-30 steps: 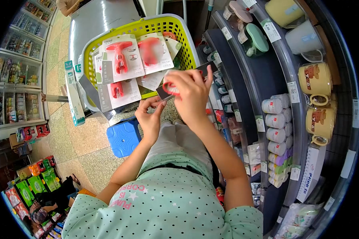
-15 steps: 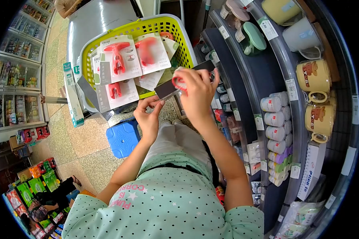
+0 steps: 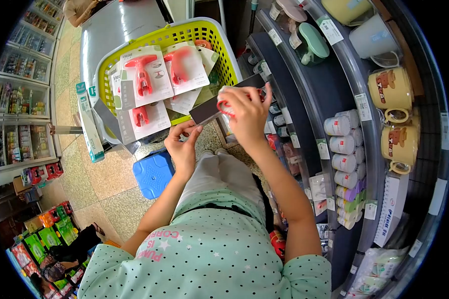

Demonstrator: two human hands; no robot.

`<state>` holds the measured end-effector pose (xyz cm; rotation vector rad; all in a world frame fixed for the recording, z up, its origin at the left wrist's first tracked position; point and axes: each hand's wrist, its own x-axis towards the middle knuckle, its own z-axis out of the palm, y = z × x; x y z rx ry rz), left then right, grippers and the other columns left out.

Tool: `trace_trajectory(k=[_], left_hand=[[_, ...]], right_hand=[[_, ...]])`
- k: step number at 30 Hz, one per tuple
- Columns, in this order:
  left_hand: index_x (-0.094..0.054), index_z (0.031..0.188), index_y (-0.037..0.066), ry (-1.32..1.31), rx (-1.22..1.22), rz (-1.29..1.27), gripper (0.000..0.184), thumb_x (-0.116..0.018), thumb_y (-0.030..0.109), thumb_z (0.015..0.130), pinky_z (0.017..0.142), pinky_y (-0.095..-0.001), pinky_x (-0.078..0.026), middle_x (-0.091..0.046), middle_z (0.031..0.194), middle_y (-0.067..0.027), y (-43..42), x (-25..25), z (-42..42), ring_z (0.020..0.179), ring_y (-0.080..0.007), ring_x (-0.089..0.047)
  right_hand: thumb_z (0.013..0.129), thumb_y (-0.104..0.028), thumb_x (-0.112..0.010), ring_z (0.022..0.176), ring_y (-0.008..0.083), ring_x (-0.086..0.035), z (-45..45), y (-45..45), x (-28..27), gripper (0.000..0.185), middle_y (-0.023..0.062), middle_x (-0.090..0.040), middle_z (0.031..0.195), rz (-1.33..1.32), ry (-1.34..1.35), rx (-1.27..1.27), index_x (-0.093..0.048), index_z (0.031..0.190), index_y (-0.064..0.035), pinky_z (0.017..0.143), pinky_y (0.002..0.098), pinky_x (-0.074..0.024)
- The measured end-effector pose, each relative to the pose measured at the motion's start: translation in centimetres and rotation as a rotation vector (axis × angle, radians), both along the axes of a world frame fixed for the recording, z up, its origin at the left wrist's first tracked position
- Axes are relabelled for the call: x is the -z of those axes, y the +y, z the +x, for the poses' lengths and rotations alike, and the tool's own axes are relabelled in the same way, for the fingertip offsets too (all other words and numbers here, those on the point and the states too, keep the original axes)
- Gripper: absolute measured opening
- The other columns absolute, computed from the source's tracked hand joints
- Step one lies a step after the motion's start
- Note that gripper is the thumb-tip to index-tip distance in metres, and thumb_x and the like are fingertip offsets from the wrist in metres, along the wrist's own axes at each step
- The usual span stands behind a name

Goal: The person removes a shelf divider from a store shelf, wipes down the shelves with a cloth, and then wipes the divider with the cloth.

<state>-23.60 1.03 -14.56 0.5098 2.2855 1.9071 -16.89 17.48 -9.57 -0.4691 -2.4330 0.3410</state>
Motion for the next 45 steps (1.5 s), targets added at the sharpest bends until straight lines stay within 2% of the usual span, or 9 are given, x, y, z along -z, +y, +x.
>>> trace_trajectory(k=[8, 14, 15, 19, 29, 32, 33, 38, 45], left_hand=[[-0.073, 0.091, -0.001, 0.023, -0.006, -0.027, 0.018, -0.082, 0.004, 0.076, 0.069, -0.0277, -0.037, -0.069, 0.075, -0.0033, 0.0, -0.4, -0.1, 0.07, -0.0103, -0.052], [-0.073, 0.091, -0.001, -0.013, -0.005, -0.027, 0.019, -0.082, 0.005, 0.076, 0.071, -0.0278, -0.039, -0.069, 0.077, -0.0036, 0.0, -0.5, -0.1, 0.071, -0.0106, -0.053], [-0.073, 0.091, -0.001, -0.034, -0.004, -0.02, 0.019, -0.082, 0.005, 0.076, 0.071, -0.0279, -0.04, -0.069, 0.077, -0.0037, 0.0, -0.6, -0.1, 0.072, -0.0107, -0.053], [-0.073, 0.09, -0.001, 0.009, -0.002, -0.04, 0.018, -0.082, 0.005, 0.076, 0.07, -0.0277, -0.04, -0.069, 0.076, -0.0036, 0.0, -0.5, -0.2, 0.072, -0.0111, -0.052], [-0.073, 0.089, -0.001, -0.017, -0.012, -0.035, 0.017, -0.082, 0.005, 0.076, 0.068, -0.027, -0.04, -0.069, 0.075, -0.0032, 0.0, -0.8, -0.1, 0.071, -0.0109, -0.048], [-0.073, 0.09, -0.001, -0.009, -0.011, -0.05, 0.017, -0.081, 0.004, 0.076, 0.068, -0.0265, -0.04, -0.069, 0.075, -0.0028, 0.0, -0.8, -0.3, 0.07, -0.0104, -0.048], [-0.073, 0.09, -0.001, 0.001, -0.009, -0.065, 0.017, -0.081, 0.004, 0.076, 0.068, -0.0263, -0.04, -0.069, 0.075, -0.0027, 0.0, -0.8, -0.3, 0.07, -0.0102, -0.048], [-0.073, 0.09, -0.001, -0.038, -0.011, -0.043, 0.017, -0.081, 0.004, 0.076, 0.068, -0.026, -0.04, -0.069, 0.076, -0.0026, 0.1, -1.0, -0.2, 0.07, -0.0095, -0.048], [-0.072, 0.089, -0.002, -0.004, -0.011, -0.058, 0.017, -0.081, 0.004, 0.077, 0.068, -0.0261, -0.04, -0.069, 0.075, -0.0028, 0.0, -1.2, -0.1, 0.07, -0.0095, -0.048]], right_hand=[[0.067, 0.005, -0.069, 0.107, 0.0189, -0.059, 0.5, 3.3, -0.5, 0.04, -0.0056, -0.071, 0.111, 0.019, 0.048, 0.229, -0.073, 0.1, -0.0171, 0.117, 0.0561, -0.0154], [0.066, 0.004, -0.07, 0.107, 0.0181, -0.06, 0.4, -3.1, -1.4, 0.041, -0.0057, -0.071, 0.111, -0.063, -0.049, -0.043, -0.073, 0.1, -0.0176, 0.117, 0.061, -0.0151], [0.066, 0.007, -0.066, 0.105, 0.0206, -0.061, 0.2, -3.6, -1.0, 0.04, -0.0039, -0.072, 0.109, -0.071, -0.013, -0.034, -0.073, 0.098, -0.0151, 0.117, 0.0581, -0.0167], [0.068, 0.003, -0.07, 0.108, 0.0182, -0.059, 0.6, -1.1, -0.5, 0.037, -0.0059, -0.071, 0.11, -0.044, -0.023, 0.027, -0.073, 0.098, -0.017, 0.115, 0.0602, -0.0171], [0.067, 0.007, -0.067, 0.108, 0.0181, -0.059, 2.1, 8.6, 1.9, 0.042, -0.0078, -0.071, 0.112, 0.111, -0.011, 0.334, -0.074, 0.099, -0.0194, 0.116, 0.0543, -0.0201], [0.071, 0.006, -0.063, 0.109, 0.018, -0.061, 2.7, 8.9, 0.9, 0.043, -0.0079, -0.072, 0.112, 0.109, 0.041, 0.43, -0.075, 0.103, -0.0211, 0.115, 0.0503, -0.0229], [0.066, 0.008, -0.066, 0.11, 0.0178, -0.06, 2.8, 8.5, 0.4, 0.045, -0.0081, -0.071, 0.114, 0.095, 0.085, 0.412, -0.074, 0.101, -0.0202, 0.116, 0.0533, -0.0199], [0.065, 0.009, -0.066, 0.11, 0.0181, -0.059, 2.3, 3.8, -1.0, 0.045, -0.0066, -0.071, 0.111, 0.039, 0.054, 0.181, -0.074, 0.1, -0.0191, 0.117, 0.0562, -0.0165], [0.067, 0.008, -0.067, 0.107, 0.0195, -0.059, 1.6, 7.2, 1.4, 0.041, -0.0061, -0.071, 0.111, 0.095, -0.011, 0.239, -0.073, 0.098, -0.0169, 0.116, 0.0562, -0.019]])
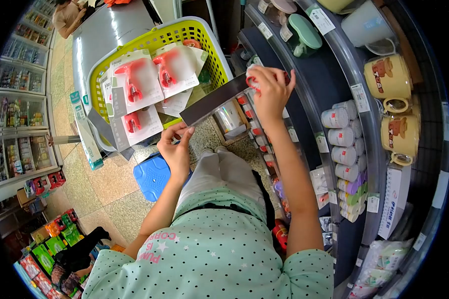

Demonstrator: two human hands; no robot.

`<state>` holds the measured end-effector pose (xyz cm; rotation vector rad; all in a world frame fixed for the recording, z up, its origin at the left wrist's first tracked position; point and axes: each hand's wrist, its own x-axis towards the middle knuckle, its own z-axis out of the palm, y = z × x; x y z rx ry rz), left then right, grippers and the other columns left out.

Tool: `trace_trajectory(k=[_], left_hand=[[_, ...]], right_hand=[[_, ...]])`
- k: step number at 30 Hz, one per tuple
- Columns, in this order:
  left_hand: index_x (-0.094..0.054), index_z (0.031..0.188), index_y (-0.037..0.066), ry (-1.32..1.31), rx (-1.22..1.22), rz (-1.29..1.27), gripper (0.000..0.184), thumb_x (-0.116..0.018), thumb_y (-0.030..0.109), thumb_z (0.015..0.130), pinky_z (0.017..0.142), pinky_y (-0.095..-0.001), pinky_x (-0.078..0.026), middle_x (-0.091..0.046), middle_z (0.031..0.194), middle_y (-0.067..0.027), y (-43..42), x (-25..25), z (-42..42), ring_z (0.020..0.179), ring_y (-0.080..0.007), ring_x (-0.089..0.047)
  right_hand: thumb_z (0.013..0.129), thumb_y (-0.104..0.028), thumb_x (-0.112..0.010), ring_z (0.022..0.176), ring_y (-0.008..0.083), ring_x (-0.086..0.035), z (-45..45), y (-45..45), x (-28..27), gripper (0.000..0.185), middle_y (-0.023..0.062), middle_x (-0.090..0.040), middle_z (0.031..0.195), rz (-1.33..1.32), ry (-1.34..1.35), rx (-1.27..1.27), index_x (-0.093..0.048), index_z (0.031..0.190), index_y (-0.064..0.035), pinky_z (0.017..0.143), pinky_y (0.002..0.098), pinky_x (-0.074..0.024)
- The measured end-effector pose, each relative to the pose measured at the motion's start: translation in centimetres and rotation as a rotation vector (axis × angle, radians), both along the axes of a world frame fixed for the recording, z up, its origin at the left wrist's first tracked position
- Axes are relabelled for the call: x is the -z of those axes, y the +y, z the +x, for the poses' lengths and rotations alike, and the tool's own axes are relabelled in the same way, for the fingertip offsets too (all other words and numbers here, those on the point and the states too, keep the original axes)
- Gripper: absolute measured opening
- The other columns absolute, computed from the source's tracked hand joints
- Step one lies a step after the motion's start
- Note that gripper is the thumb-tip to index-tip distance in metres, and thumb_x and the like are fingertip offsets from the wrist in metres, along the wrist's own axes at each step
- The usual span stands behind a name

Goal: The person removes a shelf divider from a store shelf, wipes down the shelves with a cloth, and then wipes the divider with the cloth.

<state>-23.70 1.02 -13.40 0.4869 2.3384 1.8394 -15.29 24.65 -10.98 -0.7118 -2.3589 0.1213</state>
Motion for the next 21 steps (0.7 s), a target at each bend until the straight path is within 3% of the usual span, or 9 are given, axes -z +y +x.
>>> trace_trajectory(k=[6, 9, 12, 14, 17, 18, 21], left_hand=[[-0.072, 0.091, -0.002, 0.002, 0.004, 0.023, 0.017, -0.08, 0.004, 0.077, 0.068, -0.0257, -0.039, -0.069, 0.076, -0.0026, -0.4, 0.2, -0.3, 0.07, -0.0092, -0.049], [-0.071, 0.09, -0.001, -0.11, 0.025, 0.101, 0.015, -0.08, 0.004, 0.078, 0.068, -0.0253, -0.037, -0.067, 0.077, -0.0013, -0.9, 0.3, 0.0, 0.07, -0.0088, -0.046], [-0.071, 0.087, 0.0, -0.068, 0.053, 0.1, 0.013, -0.079, 0.003, 0.078, 0.067, -0.0257, -0.035, -0.064, 0.077, -0.0003, -1.4, -0.8, 0.3, 0.071, -0.0094, -0.044], [-0.07, 0.086, 0.0, -0.012, 0.067, 0.102, 0.012, -0.079, 0.001, 0.078, 0.067, -0.0266, -0.035, -0.062, 0.076, -0.0006, -1.5, -1.4, 0.3, 0.071, -0.0109, -0.043], [-0.069, 0.083, 0.001, 0.116, 0.1, 0.089, 0.011, -0.078, -0.001, 0.076, 0.067, -0.0279, -0.035, -0.062, 0.075, -0.0019, -1.7, -2.6, 0.2, 0.071, -0.014, -0.043], [-0.069, 0.082, 0.002, 0.165, 0.113, 0.081, 0.011, -0.077, -0.002, 0.076, 0.067, -0.0283, -0.035, -0.062, 0.075, -0.0024, -1.8, -3.2, 0.2, 0.071, -0.0153, -0.044], [-0.069, 0.08, 0.003, 0.335, 0.207, 0.002, 0.013, -0.076, -0.005, 0.073, 0.067, -0.0291, -0.036, -0.063, 0.076, -0.0035, -2.5, -5.4, 0.3, 0.071, -0.0186, -0.044]], right_hand=[[0.075, 0.006, -0.062, 0.108, 0.0197, -0.061, 0.9, 4.2, 0.7, 0.038, -0.0046, -0.072, 0.111, -0.023, 0.021, 0.127, -0.074, 0.103, -0.0174, 0.113, 0.0461, -0.0288], [0.074, 0.007, -0.062, 0.106, 0.0214, -0.062, 0.9, 3.8, -1.4, 0.04, -0.0025, -0.072, 0.111, -0.131, 0.148, 0.051, -0.074, 0.104, -0.0172, 0.112, 0.0455, -0.0308], [0.073, 0.007, -0.065, 0.096, 0.026, -0.066, 0.2, 2.4, -4.0, 0.04, 0.0042, -0.072, 0.106, -0.29, 0.196, -0.085, -0.072, 0.107, -0.0122, 0.105, 0.0447, -0.0387], [0.068, 0.009, -0.069, 0.09, 0.0284, -0.068, -0.7, 0.9, -5.7, 0.044, 0.0091, -0.072, 0.102, -0.452, 0.244, -0.194, -0.071, 0.109, -0.0083, 0.094, 0.0398, -0.0465], [0.067, 0.009, -0.072, 0.089, 0.0283, -0.068, -1.9, 0.1, -6.6, 0.046, 0.0115, -0.072, 0.1, -0.47, 0.22, -0.324, -0.071, 0.109, -0.0084, 0.084, 0.0353, -0.0506], [0.072, 0.006, -0.075, 0.09, 0.0285, -0.069, -2.2, -0.2, -6.7, 0.04, 0.0148, -0.072, 0.1, -0.507, 0.205, -0.35, -0.068, 0.11, -0.0052, 0.079, 0.0344, -0.0531], [0.076, 0.002, -0.077, 0.091, 0.0285, -0.071, -3.4, -1.0, -6.7, 0.037, 0.0174, -0.072, 0.1, -0.594, 0.256, -0.393, -0.064, 0.11, -0.0016, 0.08, 0.0353, -0.0537]])
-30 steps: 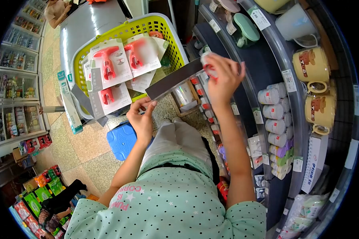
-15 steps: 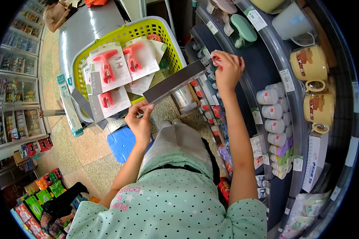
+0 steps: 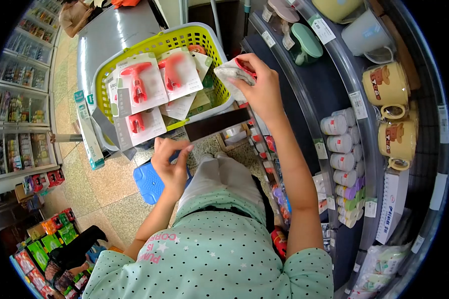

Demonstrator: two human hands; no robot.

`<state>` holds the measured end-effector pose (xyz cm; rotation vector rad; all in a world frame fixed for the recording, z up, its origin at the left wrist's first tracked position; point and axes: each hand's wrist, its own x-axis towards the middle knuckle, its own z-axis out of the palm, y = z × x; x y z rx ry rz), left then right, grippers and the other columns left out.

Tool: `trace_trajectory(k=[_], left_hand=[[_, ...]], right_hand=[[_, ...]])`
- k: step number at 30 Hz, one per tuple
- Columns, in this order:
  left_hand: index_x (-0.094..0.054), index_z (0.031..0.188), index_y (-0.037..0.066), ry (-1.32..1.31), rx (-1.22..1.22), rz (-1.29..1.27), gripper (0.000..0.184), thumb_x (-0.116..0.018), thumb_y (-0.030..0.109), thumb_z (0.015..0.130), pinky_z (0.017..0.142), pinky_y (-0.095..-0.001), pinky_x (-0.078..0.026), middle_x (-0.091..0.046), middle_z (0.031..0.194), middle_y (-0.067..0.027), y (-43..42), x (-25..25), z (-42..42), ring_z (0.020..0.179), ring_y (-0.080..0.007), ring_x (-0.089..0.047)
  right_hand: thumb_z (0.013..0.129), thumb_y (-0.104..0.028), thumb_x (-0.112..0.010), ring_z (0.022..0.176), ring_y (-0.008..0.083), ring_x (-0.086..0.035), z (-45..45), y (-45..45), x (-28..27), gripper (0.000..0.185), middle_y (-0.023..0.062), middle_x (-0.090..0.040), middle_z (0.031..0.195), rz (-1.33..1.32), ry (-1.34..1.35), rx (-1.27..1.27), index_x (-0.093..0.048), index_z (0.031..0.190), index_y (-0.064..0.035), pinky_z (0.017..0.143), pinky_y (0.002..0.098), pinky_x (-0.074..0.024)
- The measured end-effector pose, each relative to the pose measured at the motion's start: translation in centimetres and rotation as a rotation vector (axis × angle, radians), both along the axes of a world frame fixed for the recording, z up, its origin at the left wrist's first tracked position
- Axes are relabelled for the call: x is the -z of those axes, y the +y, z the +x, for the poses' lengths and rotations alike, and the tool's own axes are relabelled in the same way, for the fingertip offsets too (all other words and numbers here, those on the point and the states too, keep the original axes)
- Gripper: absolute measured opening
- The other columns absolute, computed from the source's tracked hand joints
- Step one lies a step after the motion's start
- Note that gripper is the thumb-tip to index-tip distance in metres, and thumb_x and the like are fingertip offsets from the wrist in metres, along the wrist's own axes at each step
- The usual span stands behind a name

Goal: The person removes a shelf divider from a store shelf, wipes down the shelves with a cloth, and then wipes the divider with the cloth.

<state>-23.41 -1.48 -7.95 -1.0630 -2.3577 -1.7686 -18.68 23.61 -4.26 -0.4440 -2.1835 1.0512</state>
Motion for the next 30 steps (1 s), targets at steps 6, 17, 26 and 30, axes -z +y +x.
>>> trace_trajectory(k=[6, 17, 26, 30], left_hand=[[-0.072, 0.082, 0.009, 0.186, 0.112, -0.139, 0.019, -0.078, -0.003, 0.068, 0.065, -0.0349, -0.034, -0.055, 0.07, -0.0024, -0.6, -1.9, 0.7, 0.07, -0.0225, -0.044], [-0.072, 0.083, 0.009, 0.178, 0.19, -0.137, 0.018, -0.078, -0.001, 0.069, 0.065, -0.0349, -0.032, -0.053, 0.068, -0.003, -0.4, -2.3, 1.0, 0.069, -0.0231, -0.044], [-0.071, 0.083, 0.008, 0.181, 0.209, -0.099, 0.018, -0.074, -0.002, 0.069, 0.064, -0.036, -0.033, -0.051, 0.069, -0.0032, -0.7, -2.2, 1.1, 0.069, -0.0239, -0.044], [-0.071, 0.084, 0.009, 0.173, 0.208, -0.089, 0.019, -0.072, -0.002, 0.069, 0.063, -0.0366, -0.032, -0.05, 0.069, -0.0028, -1.0, -2.7, 1.0, 0.07, -0.0241, -0.044]], right_hand=[[0.084, -0.014, -0.076, 0.083, 0.0214, -0.071, -1.3, -0.6, 1.8, 0.04, 0.0156, -0.072, 0.092, -0.053, -0.233, 0.078, -0.055, 0.118, -0.0037, 0.075, 0.0338, -0.0536], [0.09, -0.028, -0.07, 0.082, 0.0252, -0.066, -1.4, -0.5, 4.2, 0.038, 0.0157, -0.064, 0.109, 0.009, -0.252, 0.111, -0.064, 0.122, -0.0062, 0.076, 0.0328, -0.052], [0.089, -0.026, -0.071, 0.093, 0.0216, -0.062, 0.2, -2.0, 3.4, 0.038, 0.0106, -0.061, 0.111, 0.118, -0.26, 0.16, -0.065, 0.122, -0.0076, 0.08, 0.0342, -0.0505], [0.087, -0.02, -0.073, 0.101, 0.0278, -0.062, 2.6, -5.4, -1.1, 0.036, 0.0115, -0.064, 0.115, -0.162, -0.213, 0.053, -0.066, 0.119, -0.0061, 0.091, 0.039, -0.0488]])
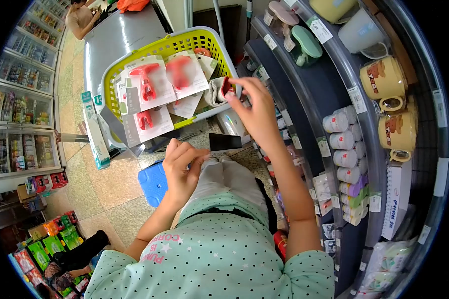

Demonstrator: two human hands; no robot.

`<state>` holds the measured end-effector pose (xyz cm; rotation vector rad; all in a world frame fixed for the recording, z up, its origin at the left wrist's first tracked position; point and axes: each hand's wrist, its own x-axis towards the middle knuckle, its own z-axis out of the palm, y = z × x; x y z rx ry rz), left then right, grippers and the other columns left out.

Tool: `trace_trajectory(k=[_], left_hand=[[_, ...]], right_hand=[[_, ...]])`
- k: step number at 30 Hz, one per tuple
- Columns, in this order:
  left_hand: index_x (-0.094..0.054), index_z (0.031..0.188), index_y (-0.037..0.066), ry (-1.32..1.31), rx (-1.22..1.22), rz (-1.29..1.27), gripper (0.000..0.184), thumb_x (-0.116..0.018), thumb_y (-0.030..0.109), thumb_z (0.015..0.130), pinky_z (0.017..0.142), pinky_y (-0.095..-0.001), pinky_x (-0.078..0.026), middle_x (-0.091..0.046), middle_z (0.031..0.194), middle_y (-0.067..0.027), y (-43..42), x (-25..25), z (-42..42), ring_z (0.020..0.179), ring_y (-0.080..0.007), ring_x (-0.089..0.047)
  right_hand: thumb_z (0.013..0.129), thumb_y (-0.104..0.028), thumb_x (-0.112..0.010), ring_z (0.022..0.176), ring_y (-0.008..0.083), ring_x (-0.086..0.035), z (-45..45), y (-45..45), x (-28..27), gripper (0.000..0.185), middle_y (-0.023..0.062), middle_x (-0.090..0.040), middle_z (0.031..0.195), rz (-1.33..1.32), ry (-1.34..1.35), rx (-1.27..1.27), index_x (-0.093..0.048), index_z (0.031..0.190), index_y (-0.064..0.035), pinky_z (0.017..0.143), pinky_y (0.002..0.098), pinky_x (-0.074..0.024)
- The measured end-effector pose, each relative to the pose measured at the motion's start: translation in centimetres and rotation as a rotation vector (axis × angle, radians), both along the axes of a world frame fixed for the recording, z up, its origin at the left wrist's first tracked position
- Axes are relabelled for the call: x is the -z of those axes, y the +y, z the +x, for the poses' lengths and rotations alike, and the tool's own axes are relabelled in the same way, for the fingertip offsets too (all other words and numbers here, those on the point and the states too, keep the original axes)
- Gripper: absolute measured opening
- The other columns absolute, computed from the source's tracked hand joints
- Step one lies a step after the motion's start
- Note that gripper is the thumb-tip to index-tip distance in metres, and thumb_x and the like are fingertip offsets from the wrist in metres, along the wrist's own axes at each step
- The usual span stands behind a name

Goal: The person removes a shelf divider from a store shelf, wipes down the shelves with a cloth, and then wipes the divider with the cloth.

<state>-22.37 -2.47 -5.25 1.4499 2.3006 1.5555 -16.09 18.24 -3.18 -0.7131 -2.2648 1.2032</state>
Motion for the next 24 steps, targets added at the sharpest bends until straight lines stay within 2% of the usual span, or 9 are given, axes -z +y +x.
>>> trace_trajectory(k=[3, 7, 10, 11, 14, 15, 18, 21, 24], left_hand=[[-0.072, 0.081, 0.008, 0.026, -0.001, -0.021, 0.02, -0.076, -0.005, 0.067, 0.063, -0.0344, -0.036, -0.053, 0.068, -0.0036, -0.1, -1.2, -0.1, 0.069, -0.0233, -0.044], [-0.073, 0.083, 0.009, 0.135, 0.146, 0.009, 0.024, -0.074, -0.003, 0.063, 0.063, -0.0334, -0.035, -0.054, 0.068, -0.0019, -0.3, -2.6, -0.6, 0.069, -0.0225, -0.044], [-0.074, 0.087, 0.011, 0.235, 0.265, 0.025, 0.026, -0.071, 0.004, 0.062, 0.063, -0.033, -0.033, -0.054, 0.071, 0.0002, -0.4, -3.5, -0.7, 0.069, -0.021, -0.044], [-0.074, 0.088, 0.011, 0.257, 0.306, 0.045, 0.026, -0.069, 0.007, 0.062, 0.063, -0.0332, -0.032, -0.054, 0.073, 0.0011, -0.5, -3.7, -0.6, 0.07, -0.0203, -0.044], [-0.074, 0.09, 0.012, 0.363, 0.392, 0.124, 0.028, -0.067, 0.015, 0.062, 0.063, -0.0326, -0.032, -0.056, 0.078, 0.0035, -0.6, -4.2, -0.2, 0.072, -0.0183, -0.046], [-0.074, 0.09, 0.013, 0.404, 0.414, 0.153, 0.029, -0.067, 0.018, 0.062, 0.064, -0.0321, -0.032, -0.057, 0.078, 0.0042, -0.6, -4.5, -0.1, 0.073, -0.0178, -0.047], [-0.074, 0.091, 0.014, 0.459, 0.483, 0.179, 0.03, -0.072, 0.02, 0.062, 0.069, -0.0316, -0.037, -0.06, 0.083, 0.0037, -0.5, -5.2, -0.3, 0.079, -0.018, -0.05], [-0.075, 0.083, 0.01, 0.277, 0.497, 0.251, 0.017, -0.079, 0.022, 0.071, 0.074, -0.0312, -0.039, -0.063, 0.09, 0.0004, 0.2, -6.3, -0.1, 0.082, -0.0211, -0.052], [-0.073, 0.08, 0.007, -0.023, 0.329, 0.119, 0.023, -0.083, 0.026, 0.072, 0.078, -0.0327, -0.041, -0.061, 0.093, -0.0035, -0.8, -6.8, 0.0, 0.088, -0.0224, -0.052]], right_hand=[[0.081, -0.018, -0.078, 0.112, 0.0299, -0.059, 3.3, -1.5, -1.1, 0.042, 0.012, -0.066, 0.117, 0.107, 0.045, -0.239, -0.067, 0.12, -0.0067, 0.099, 0.0416, -0.0451], [0.067, -0.018, -0.085, 0.12, 0.0283, -0.056, 6.1, -4.2, -2.1, 0.055, 0.007, -0.069, 0.114, 0.172, 0.023, -0.243, -0.07, 0.119, -0.0105, 0.102, 0.0407, -0.0448], [0.064, -0.012, -0.085, 0.118, 0.0279, -0.056, 7.9, -4.5, -2.5, 0.05, 0.0055, -0.071, 0.106, 0.147, 0.008, -0.256, -0.073, 0.113, -0.0116, 0.104, 0.0395, -0.044], [0.062, -0.008, -0.084, 0.109, 0.0263, -0.059, 8.2, -4.8, -2.6, 0.041, 0.0032, -0.072, 0.094, 0.142, 0.06, -0.197, -0.076, 0.101, -0.0115, 0.104, 0.0413, -0.0439], [0.06, -0.007, -0.084, 0.1, 0.0245, -0.06, 9.7, -4.7, -3.1, 0.031, 0.0019, -0.071, 0.084, 0.309, 0.108, -0.191, -0.075, 0.089, -0.0111, 0.103, 0.0449, -0.0444], [0.06, -0.006, -0.084, 0.093, 0.0224, -0.06, 9.8, -5.2, -3.7, 0.023, -0.0005, -0.068, 0.077, 0.288, 0.148, -0.147, -0.074, 0.08, -0.0113, 0.101, 0.0466, -0.0444], [0.061, -0.006, -0.084, 0.089, 0.0217, -0.059, 11.5, -6.0, -4.6, 0.019, -0.0022, -0.067, 0.075, 0.316, 0.152, -0.133, -0.073, 0.076, -0.0117, 0.101, 0.0459, -0.0451], [0.061, -0.006, -0.08, 0.084, 0.0206, -0.058, 12.7, -7.6, -5.4, 0.015, -0.0038, -0.065, 0.072, 0.502, 0.13, -0.086, -0.072, 0.073, -0.0124, 0.1, 0.0465, -0.0469], [0.062, -0.005, -0.075, 0.083, 0.0184, -0.058, 13.6, -9.6, -5.8, 0.012, -0.0032, -0.064, 0.075, 0.662, 0.125, -0.02, -0.072, 0.073, -0.0107, 0.098, 0.0466, -0.0487]])
